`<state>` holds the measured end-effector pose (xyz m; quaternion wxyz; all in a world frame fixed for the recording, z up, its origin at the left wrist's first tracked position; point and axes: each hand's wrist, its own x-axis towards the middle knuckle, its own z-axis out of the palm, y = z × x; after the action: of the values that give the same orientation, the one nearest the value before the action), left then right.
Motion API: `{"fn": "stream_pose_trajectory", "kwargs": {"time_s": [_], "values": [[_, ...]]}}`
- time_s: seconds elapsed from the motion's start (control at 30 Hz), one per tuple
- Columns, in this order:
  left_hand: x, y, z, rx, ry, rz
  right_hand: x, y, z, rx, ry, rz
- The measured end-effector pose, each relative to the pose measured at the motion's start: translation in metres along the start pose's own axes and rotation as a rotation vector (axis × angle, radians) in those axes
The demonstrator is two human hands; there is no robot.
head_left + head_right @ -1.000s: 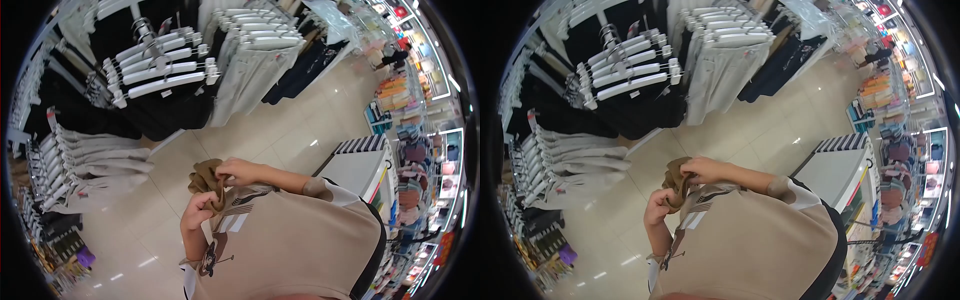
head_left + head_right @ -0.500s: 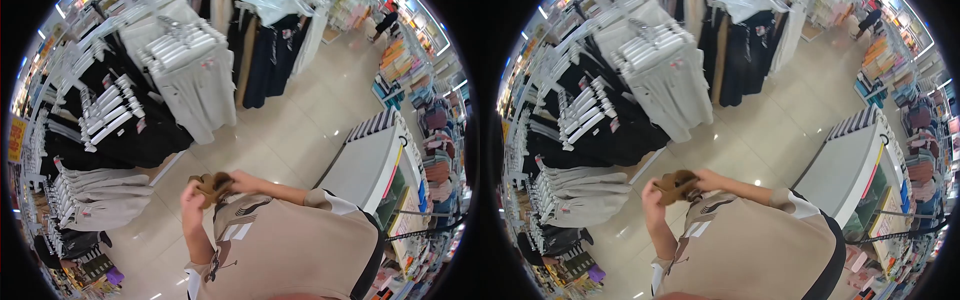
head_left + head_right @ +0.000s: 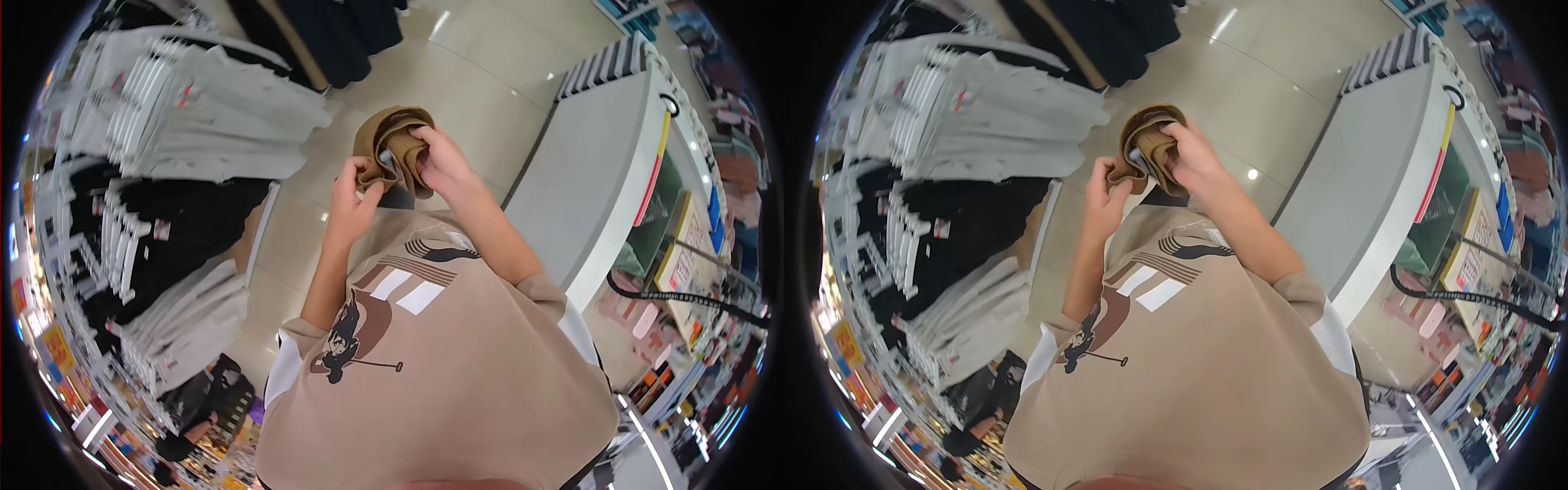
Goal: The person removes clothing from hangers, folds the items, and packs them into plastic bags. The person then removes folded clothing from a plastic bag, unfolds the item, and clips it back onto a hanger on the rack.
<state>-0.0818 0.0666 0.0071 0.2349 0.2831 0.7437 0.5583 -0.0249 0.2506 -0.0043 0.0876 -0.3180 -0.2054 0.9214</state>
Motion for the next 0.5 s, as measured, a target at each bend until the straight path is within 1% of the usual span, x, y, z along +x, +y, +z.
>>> {"fn": "stream_pose_trajectory", "kwargs": {"time_s": [0.1,0.17,0.2,0.3,0.33,0.43,0.5], "values": [[0.048,0.005,0.040,-0.152,0.037,0.054,0.023,-0.033,-0.017,0.146,0.051,-0.086],[0.092,0.016,0.065,0.015,0.049,0.108,0.041,-0.054,-0.019,0.211,0.081,-0.122],[0.111,0.021,0.073,0.099,0.056,0.130,0.043,-0.071,-0.012,0.189,0.101,-0.122],[0.183,0.028,0.089,0.161,-0.068,0.169,0.067,-0.127,-0.020,0.166,0.116,-0.159],[0.206,0.023,0.095,0.214,-0.090,0.166,0.072,-0.150,-0.021,0.123,0.115,-0.176],[0.266,0.023,0.113,0.284,-0.177,0.129,0.095,-0.206,-0.029,0.131,0.182,-0.202],[0.303,0.034,0.128,0.373,-0.181,0.262,0.104,-0.235,-0.031,0.214,0.228,-0.202]]}}
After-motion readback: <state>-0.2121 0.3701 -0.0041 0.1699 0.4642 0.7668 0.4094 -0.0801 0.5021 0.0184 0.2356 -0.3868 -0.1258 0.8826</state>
